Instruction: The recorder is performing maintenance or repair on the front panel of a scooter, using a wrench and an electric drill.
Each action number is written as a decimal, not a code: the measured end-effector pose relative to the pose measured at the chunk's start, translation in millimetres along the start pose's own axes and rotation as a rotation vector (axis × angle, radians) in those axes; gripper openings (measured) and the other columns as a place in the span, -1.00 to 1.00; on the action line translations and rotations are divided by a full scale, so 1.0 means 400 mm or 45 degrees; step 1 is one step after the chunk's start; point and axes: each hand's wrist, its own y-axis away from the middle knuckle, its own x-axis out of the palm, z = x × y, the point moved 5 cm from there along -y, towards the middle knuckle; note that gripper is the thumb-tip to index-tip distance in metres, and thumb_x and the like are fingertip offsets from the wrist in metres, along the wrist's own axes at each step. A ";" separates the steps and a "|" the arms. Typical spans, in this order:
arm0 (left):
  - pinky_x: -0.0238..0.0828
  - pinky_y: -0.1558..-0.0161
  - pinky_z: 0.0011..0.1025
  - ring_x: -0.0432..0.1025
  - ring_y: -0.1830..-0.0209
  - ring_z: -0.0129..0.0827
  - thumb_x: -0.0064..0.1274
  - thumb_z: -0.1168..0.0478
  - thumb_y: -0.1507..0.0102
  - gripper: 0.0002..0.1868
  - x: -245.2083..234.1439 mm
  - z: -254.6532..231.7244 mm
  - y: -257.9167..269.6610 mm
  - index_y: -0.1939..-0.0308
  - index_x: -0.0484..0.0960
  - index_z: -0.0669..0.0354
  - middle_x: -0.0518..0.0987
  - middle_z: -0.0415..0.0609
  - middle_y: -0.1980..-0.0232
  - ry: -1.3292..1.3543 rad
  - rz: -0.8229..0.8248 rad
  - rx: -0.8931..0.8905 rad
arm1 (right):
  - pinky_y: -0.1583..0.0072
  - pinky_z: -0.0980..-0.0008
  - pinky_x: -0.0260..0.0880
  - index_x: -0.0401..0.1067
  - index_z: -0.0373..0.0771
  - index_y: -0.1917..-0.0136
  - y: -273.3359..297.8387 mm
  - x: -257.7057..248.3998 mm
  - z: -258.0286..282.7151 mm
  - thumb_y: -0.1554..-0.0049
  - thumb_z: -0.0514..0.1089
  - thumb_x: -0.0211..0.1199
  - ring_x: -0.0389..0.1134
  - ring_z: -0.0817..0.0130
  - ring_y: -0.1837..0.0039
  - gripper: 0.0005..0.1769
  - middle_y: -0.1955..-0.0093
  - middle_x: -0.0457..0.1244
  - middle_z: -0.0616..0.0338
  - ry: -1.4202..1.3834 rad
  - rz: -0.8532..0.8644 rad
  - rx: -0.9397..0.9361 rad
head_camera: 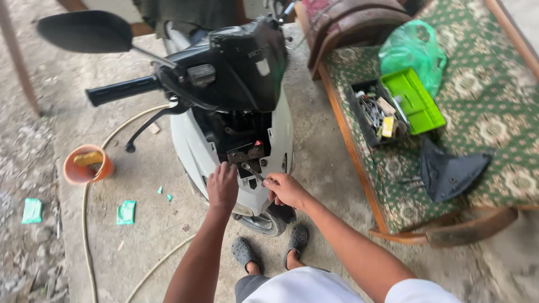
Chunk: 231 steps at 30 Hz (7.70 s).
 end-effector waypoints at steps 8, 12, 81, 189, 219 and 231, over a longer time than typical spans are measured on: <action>0.36 0.19 -0.28 0.44 0.11 -0.27 0.04 0.27 -0.13 -0.90 0.050 -0.029 0.008 0.28 0.61 0.03 0.49 -0.15 0.20 -0.231 0.033 0.046 | 0.34 0.44 0.27 0.49 -0.26 -0.05 0.040 -0.041 0.026 -0.33 0.00 0.03 0.24 0.52 0.41 -0.67 0.36 0.30 0.21 0.062 0.060 0.055; 0.35 0.19 -0.30 0.43 0.11 -0.30 0.03 0.28 -0.17 -0.93 0.070 -0.038 0.006 0.32 0.62 0.03 0.50 -0.15 0.21 -0.297 0.075 -0.041 | 0.34 0.44 0.27 0.49 -0.27 -0.06 0.052 -0.046 0.034 -0.34 0.00 0.02 0.24 0.51 0.41 -0.66 0.36 0.30 0.21 0.069 0.091 0.079; 0.25 -0.38 -0.27 -0.07 -0.65 0.05 0.33 0.00 -0.12 0.13 0.007 0.150 -0.029 -0.58 0.00 0.35 -0.05 0.28 -0.65 0.249 0.213 -0.241 | 0.20 0.37 0.48 0.51 -0.28 -0.05 -0.069 0.285 -0.005 -0.31 -0.07 0.07 0.39 0.42 0.27 -0.71 0.25 0.32 0.18 -0.516 -0.150 0.204; 0.36 -0.33 -0.25 0.00 -0.64 0.04 0.37 0.03 -0.14 0.12 0.006 0.160 -0.018 -0.60 0.04 0.29 0.00 0.28 -0.65 0.237 0.108 -0.144 | 0.31 0.45 0.42 0.57 -0.25 -0.12 -0.018 0.204 0.013 -0.27 -0.09 0.15 0.29 0.55 0.35 -0.72 0.29 0.35 0.26 -0.137 -0.451 0.195; 0.13 -0.38 0.07 0.18 -0.43 0.07 0.28 0.07 -0.20 -0.41 0.007 0.118 -0.001 -0.29 0.48 0.05 0.28 0.25 -0.44 0.123 0.079 0.053 | 0.10 0.35 0.33 0.59 -0.21 -0.10 -0.028 -0.005 0.081 -0.32 -0.04 0.15 0.31 0.46 0.16 -0.72 0.25 0.30 0.24 0.284 -0.449 -0.153; 0.23 0.00 -0.19 0.41 0.07 -0.20 0.23 0.18 -0.19 -0.78 -0.015 0.037 -0.084 0.19 0.57 0.18 0.66 -0.01 0.22 0.070 0.237 0.017 | 0.33 0.58 0.16 0.56 -0.15 -0.07 0.008 -0.121 -0.041 -0.31 -0.02 0.15 0.16 0.64 0.30 -0.75 0.32 0.19 0.43 -0.256 -0.438 0.138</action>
